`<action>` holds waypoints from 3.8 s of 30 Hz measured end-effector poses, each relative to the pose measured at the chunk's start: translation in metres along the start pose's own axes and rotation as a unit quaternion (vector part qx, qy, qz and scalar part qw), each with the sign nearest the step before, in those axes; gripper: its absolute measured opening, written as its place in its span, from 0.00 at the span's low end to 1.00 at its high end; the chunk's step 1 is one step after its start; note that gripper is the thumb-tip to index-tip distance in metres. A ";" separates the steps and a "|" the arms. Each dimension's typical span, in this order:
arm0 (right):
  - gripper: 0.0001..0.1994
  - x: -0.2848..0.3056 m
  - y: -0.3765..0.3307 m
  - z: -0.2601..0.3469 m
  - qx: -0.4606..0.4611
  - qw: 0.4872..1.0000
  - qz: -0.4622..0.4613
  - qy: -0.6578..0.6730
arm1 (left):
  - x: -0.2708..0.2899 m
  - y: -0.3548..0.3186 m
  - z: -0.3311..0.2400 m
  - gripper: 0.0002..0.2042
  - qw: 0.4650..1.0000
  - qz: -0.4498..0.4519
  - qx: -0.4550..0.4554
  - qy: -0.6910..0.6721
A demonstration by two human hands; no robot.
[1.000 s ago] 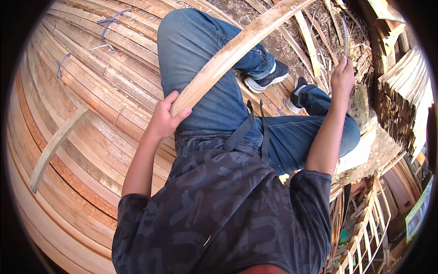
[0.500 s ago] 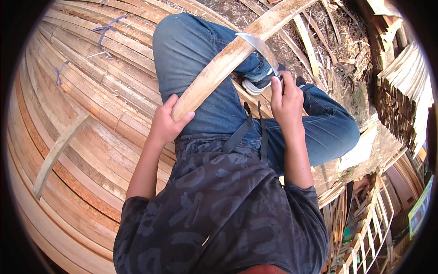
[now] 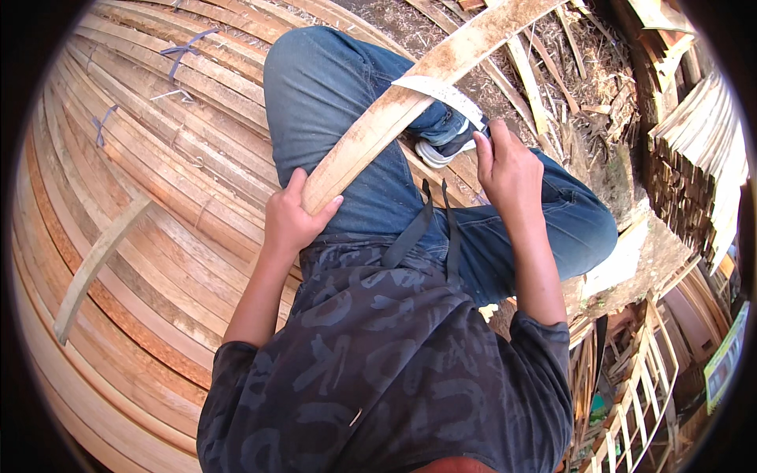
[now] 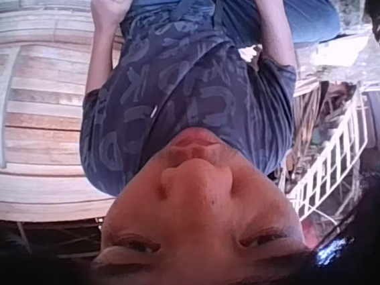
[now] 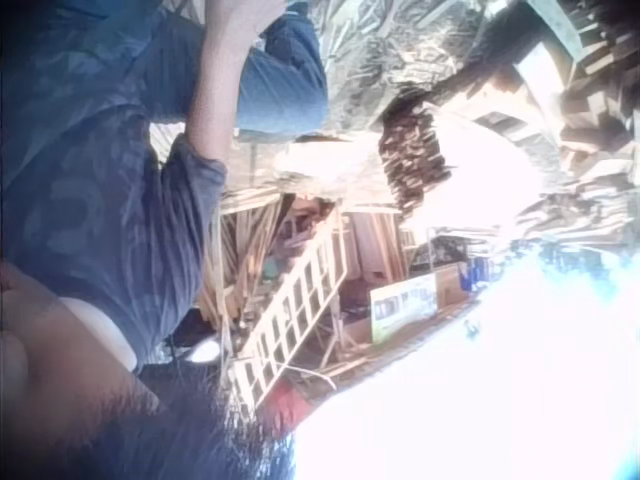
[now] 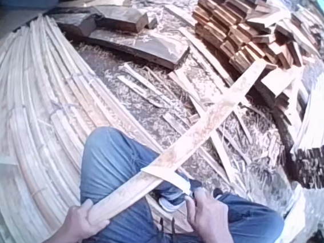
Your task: The person sits cross-legged on the ground and uses a curved knife to shave thin strips from a long wooden plank. They hold the plank with their left hand and repeatedly draw the knife along its length to remove the outer layer, creating wood shavings.
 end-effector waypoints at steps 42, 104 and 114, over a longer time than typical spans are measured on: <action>0.10 -0.023 0.002 -0.011 0.039 0.999 0.008 -0.017 | -0.003 0.002 -0.016 0.25 0.998 -0.008 0.027 0.058; 0.12 0.000 0.006 0.019 -0.025 0.996 0.049 0.073 | 0.004 0.011 -0.013 0.21 0.996 0.050 0.038 -0.064; 0.11 0.015 0.008 0.006 0.026 0.997 0.072 0.026 | 0.001 0.010 -0.004 0.24 0.998 0.036 0.038 -0.037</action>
Point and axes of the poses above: each hand's wrist, its own y-axis towards the middle knuckle, its own x-axis out of the back of the hand, z = x × y, the point moved 5 cm from there along y, towards the middle knuckle, and after that the axes turned 5 degrees about -z, right-handed, at the moved point
